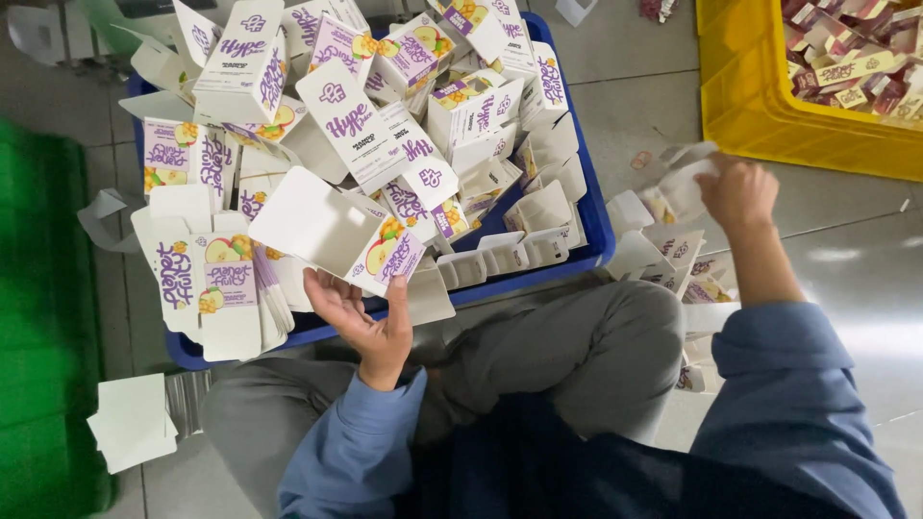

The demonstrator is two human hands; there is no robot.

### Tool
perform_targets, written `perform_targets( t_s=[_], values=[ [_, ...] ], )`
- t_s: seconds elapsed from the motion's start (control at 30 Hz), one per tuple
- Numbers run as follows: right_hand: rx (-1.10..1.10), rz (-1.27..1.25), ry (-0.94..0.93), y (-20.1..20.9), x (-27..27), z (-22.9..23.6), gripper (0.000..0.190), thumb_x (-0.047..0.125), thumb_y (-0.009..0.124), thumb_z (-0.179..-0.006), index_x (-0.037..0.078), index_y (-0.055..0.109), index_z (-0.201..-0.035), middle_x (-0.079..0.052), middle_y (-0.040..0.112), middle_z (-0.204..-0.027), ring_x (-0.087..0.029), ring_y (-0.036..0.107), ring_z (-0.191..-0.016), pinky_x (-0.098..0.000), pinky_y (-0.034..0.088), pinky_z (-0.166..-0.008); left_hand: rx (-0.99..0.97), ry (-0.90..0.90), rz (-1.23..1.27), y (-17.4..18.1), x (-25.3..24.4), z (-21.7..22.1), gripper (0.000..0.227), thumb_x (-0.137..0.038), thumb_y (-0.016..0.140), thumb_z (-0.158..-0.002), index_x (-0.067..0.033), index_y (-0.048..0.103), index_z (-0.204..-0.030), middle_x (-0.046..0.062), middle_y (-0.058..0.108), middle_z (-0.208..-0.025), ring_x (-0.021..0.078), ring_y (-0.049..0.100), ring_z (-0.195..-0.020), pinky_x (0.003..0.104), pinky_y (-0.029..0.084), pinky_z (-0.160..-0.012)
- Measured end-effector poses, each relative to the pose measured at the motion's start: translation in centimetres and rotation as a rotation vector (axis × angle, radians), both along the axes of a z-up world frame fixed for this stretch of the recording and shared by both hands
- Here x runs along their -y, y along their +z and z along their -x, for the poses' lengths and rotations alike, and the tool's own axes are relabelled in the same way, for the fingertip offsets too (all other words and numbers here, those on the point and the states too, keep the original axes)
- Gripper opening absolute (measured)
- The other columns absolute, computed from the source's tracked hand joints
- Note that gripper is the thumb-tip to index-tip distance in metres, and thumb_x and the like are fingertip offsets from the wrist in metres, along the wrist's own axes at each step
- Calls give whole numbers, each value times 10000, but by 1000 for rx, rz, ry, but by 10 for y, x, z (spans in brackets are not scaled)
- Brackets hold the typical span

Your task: Sorting and packing small cardboard boxes and paper cards into a plastic crate while sitting on the floor.

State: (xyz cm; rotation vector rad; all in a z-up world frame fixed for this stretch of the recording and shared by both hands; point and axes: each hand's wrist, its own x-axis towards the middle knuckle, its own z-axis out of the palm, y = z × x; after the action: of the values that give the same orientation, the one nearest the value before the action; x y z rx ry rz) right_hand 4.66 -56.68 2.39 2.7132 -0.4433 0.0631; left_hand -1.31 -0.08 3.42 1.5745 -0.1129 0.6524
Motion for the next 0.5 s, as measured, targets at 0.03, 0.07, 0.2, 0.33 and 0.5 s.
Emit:
perform_targets(
  t_s=[0.03,0.07,0.2,0.33,0.5],
  values=[
    [0,1,4,20,-4,-4,378,456,678,-1006,237,744,-1306,-113,800,-963,-296,758,-775,-399,578,-641,0,4,1,0,0,0,916,-26,670,-941,-80,48,-1611,285,260,-1577,411,435,-1403,472,381,-1211],
    [151,28,102,41,-8,-8,239,333,758,-990,183,758,-1175,-66,771,-885,-223,699,-663,-343,564,-593,-2,1,-13,0,0,1,908,-31,666,-944,-75,48,-1608,288,251,-1583,410,422,-1415,477,374,-1215],
    [559,-147,422,116,-61,-17,254,120,890,-934,0,794,-1136,-160,766,-876,-316,668,-626,-390,560,-655,19,-35,12,1,2,1,918,-7,671,-941,-74,41,-1604,285,257,-1583,409,446,-1401,490,393,-1201],
    [555,-392,465,89,-92,-54,271,87,893,-933,-87,799,-1119,-131,682,-818,-202,552,-577,-313,473,-499,28,-25,-4,-10,1,-2,909,-21,669,-950,-80,46,-1608,279,273,-1571,389,471,-1378,468,426,-1176],
    [562,-963,228,40,-129,-90,216,116,791,-911,-51,738,-1040,-216,626,-717,-306,610,-404,-344,520,-289,106,75,52,-37,-2,-11,1081,-43,832,-867,-5,52,-1616,279,331,-1558,374,470,-1394,410,456,-1067]
  ],
)
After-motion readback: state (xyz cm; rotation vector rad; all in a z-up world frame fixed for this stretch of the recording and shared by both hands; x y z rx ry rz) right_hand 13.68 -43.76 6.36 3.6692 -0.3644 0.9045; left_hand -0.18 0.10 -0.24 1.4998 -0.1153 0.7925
